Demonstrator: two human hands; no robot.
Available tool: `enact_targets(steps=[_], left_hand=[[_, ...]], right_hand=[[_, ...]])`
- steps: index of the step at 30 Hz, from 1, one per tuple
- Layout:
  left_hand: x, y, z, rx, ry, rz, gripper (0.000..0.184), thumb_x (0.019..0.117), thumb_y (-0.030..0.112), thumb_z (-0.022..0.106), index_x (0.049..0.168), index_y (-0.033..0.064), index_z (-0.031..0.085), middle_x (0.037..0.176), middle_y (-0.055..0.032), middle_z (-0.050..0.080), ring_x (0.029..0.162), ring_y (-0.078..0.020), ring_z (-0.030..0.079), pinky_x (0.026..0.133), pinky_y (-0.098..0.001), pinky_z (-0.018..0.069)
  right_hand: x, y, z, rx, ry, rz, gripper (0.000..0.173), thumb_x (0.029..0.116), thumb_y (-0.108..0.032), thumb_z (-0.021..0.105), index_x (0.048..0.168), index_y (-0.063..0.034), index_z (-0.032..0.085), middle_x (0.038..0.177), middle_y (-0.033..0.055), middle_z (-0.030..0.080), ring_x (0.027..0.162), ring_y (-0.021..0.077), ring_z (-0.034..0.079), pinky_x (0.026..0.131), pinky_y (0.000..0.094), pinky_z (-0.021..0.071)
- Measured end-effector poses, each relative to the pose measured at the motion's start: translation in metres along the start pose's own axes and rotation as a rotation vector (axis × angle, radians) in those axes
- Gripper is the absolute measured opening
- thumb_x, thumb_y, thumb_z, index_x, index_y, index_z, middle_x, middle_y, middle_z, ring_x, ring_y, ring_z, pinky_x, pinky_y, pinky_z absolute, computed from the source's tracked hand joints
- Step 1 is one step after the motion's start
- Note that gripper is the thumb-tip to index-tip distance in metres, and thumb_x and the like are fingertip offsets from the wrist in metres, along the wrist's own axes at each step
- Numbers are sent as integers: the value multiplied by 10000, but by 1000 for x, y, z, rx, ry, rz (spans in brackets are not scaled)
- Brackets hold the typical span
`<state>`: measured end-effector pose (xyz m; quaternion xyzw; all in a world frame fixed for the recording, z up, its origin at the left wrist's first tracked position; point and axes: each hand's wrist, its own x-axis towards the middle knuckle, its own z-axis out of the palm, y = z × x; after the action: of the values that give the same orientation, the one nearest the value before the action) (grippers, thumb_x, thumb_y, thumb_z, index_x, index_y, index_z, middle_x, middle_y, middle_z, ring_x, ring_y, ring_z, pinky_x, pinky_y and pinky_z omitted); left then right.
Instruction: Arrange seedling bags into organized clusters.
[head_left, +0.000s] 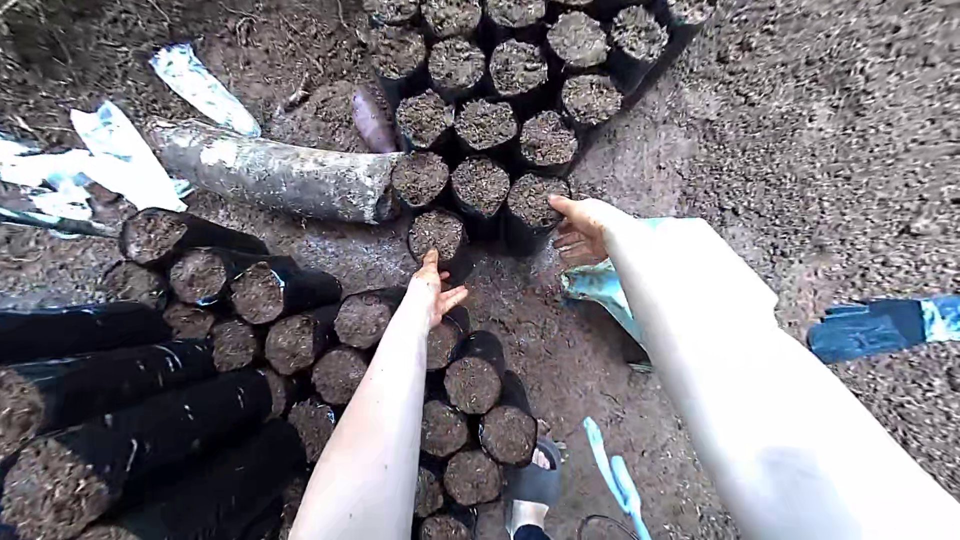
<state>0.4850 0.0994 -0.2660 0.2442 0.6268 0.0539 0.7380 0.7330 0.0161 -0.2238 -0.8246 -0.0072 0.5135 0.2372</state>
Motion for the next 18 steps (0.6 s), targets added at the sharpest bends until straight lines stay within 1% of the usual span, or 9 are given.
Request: enact_targets(steps=[2,5,6,8,11,13,15,16,18], left_hand=[[3,0,2,11,26,-2,726,1080,597,353,1572,67,284,1545,-268,391,1229,-417,607,933,-505,579],[0,-4,5,-7,34,92,607,1122,474,325,1600,105,261,1603,-244,329,1331,-420,529,997,-551,535],[-3,-7,8,-10,45,123,579,1131,442,307,1590,91,284,1596,-244,348,1349,-410,519,1015,-548,523],[-4,-15,11,-23,72,178,557,1142,405,280,1546,28,352,1547,-267,413,1346,-401,528,1041,-542,513],[-6,-19,9,28,103,229,510,1150,323,297,1445,-60,460,1449,-292,506,1286,-373,587,1050,-508,524],[-18,-30,4,88,83,280,477,1142,289,317,1354,-75,542,1368,-285,570,1260,-368,606,1055,-536,522],[-41,-36,-5,111,56,328,447,1136,275,352,1303,-72,579,1306,-276,611,1226,-372,629,1045,-564,530],[-57,-37,-10,116,37,353,430,1134,264,371,1295,-74,582,1273,-274,628,1193,-367,653,1029,-556,548],[-103,-47,-21,126,-9,416,385,1131,227,392,1276,-75,581,1162,-271,660,1069,-353,695,951,-533,582]], right_hand=[[3,-4,1,-8,-17,-21,676,1068,-582,383,1477,-49,462,1465,247,506,1267,427,568,986,606,488],[6,-3,1,6,8,-42,589,1083,-494,407,1453,-42,489,1443,232,532,1264,394,576,992,589,482],[6,-1,3,12,42,-55,564,1089,-459,409,1443,-30,497,1423,234,547,1238,380,597,986,566,494],[9,6,10,-18,160,-87,552,1085,-439,401,1389,-1,545,1329,242,603,1098,336,673,928,506,542],[9,19,22,-14,322,-145,567,1060,-437,436,1363,26,555,1290,256,618,1044,337,701,912,521,568],[-5,38,16,34,366,-162,591,1060,-457,444,1410,15,508,1297,227,629,1022,300,717,886,481,590],[-19,52,1,99,355,-170,601,1072,-465,436,1457,-4,439,1269,192,647,966,256,735,835,420,619],[-26,60,-11,117,354,-199,593,1069,-461,448,1450,-7,447,1220,178,675,923,240,747,802,394,631],[-39,87,-50,78,221,-365,568,1084,-402,443,1414,60,448,1177,197,692,927,236,750,784,362,632]])
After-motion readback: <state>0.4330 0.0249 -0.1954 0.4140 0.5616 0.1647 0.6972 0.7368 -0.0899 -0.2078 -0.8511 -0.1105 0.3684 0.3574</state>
